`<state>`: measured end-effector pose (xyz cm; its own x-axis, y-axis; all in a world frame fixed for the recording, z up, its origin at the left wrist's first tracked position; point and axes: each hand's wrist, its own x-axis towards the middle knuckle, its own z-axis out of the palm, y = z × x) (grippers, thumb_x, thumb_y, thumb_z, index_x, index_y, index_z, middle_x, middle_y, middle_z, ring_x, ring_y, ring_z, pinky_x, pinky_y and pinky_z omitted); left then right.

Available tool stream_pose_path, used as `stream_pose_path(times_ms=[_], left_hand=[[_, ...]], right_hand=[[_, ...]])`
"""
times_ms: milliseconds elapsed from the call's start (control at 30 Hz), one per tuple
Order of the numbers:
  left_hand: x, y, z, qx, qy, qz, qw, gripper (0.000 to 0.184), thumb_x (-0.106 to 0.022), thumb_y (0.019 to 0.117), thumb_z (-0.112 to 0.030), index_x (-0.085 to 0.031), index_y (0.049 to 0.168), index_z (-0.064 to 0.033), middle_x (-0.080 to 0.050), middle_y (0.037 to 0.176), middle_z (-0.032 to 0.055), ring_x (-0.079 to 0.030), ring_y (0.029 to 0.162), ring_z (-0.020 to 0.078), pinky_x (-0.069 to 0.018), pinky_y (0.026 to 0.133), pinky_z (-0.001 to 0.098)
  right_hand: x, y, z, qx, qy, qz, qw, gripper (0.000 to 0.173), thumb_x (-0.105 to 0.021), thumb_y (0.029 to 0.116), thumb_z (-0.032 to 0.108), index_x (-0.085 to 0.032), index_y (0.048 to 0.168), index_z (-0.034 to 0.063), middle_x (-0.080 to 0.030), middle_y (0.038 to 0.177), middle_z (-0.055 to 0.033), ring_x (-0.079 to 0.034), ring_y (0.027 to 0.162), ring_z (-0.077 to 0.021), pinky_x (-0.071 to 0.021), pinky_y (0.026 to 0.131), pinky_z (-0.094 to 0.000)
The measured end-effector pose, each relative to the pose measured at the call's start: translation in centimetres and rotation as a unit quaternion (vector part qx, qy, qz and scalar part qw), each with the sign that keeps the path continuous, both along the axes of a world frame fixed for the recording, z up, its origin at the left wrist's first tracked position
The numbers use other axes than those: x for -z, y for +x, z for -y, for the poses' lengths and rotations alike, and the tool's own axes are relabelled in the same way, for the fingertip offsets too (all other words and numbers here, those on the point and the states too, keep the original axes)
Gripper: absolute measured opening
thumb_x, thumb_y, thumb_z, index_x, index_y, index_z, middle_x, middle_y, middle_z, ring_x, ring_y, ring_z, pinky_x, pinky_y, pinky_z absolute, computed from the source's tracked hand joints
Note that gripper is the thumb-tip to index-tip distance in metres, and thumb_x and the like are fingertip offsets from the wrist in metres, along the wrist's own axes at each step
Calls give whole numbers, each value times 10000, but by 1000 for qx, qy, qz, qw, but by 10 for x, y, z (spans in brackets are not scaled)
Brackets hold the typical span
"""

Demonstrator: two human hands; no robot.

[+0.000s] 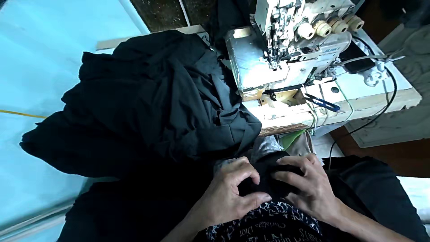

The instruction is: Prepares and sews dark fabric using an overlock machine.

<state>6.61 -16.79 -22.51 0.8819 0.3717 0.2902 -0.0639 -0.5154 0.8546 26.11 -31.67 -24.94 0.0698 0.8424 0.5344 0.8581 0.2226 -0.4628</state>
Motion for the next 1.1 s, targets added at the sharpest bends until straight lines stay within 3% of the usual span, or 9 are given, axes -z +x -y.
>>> stream_pose_path(times_ms=[67,133,200,267,400,533,733,1000,1100], left_hand=[[-2,-1,4,-20,78,-26,996,456,-768,858,-484,-639,882,-47,-578,844,69,-547,781,78,-433,656,160],[-1,-1,8,-40,153,-41,987,517,-748,822,-557,-628,865,-56,-577,835,82,-542,678,111,-408,540,204],[1,-2,9,-56,187,-51,979,505,-737,824,-550,-629,866,-59,-586,855,89,-548,651,117,-401,499,209],[4,-3,8,-75,176,-46,981,427,-737,862,-464,-640,873,-48,-626,898,111,-596,718,121,-453,553,200],[10,-5,1,-99,80,7,992,286,-646,986,-264,-672,855,-11,-653,971,116,-613,870,42,-486,754,115],[11,-5,-3,-119,25,43,992,325,-593,1017,-219,-658,809,23,-634,926,85,-579,866,-21,-467,770,80],[19,-2,-2,-139,2,71,988,238,-659,976,-185,-628,831,1,-645,841,53,-619,863,9,-497,781,118],[26,-3,2,-202,28,54,977,186,-711,913,-146,-616,834,-8,-654,793,58,-612,774,-12,-478,705,92],[29,-7,3,-221,41,37,974,150,-710,915,-136,-643,930,-3,-679,845,56,-628,817,-13,-495,755,96]], right_hand=[[-4,2,-4,-37,-35,-143,988,194,-644,966,385,-750,1036,239,-687,1111,6,-550,1051,-81,-365,926,-243],[-5,1,-6,-54,-49,-222,972,331,-566,1026,454,-780,1015,202,-709,1086,43,-545,1038,-19,-365,920,-218],[-6,-1,-8,-57,-66,-266,960,428,-473,1064,459,-780,1018,165,-724,1105,61,-545,1035,7,-364,925,-215],[-5,-4,-10,-55,-82,-305,947,447,-441,1080,418,-778,1019,131,-739,1138,65,-563,1061,18,-371,953,-224],[1,-8,-14,-43,-63,-403,912,280,-564,1034,298,-792,999,139,-761,1105,86,-617,1079,30,-426,980,-212],[7,-13,-18,-29,-9,-472,881,105,-659,983,202,-756,977,164,-744,1038,106,-656,1020,27,-524,911,-156],[11,-18,-20,-9,33,-456,889,45,-701,937,138,-728,961,166,-740,990,102,-675,992,27,-546,894,-147],[19,-25,-26,15,58,-395,917,64,-729,894,105,-689,925,143,-745,959,70,-656,941,20,-511,832,-120],[22,-26,-30,15,56,-356,933,74,-729,907,122,-657,914,131,-749,943,53,-638,912,10,-476,816,-129]])
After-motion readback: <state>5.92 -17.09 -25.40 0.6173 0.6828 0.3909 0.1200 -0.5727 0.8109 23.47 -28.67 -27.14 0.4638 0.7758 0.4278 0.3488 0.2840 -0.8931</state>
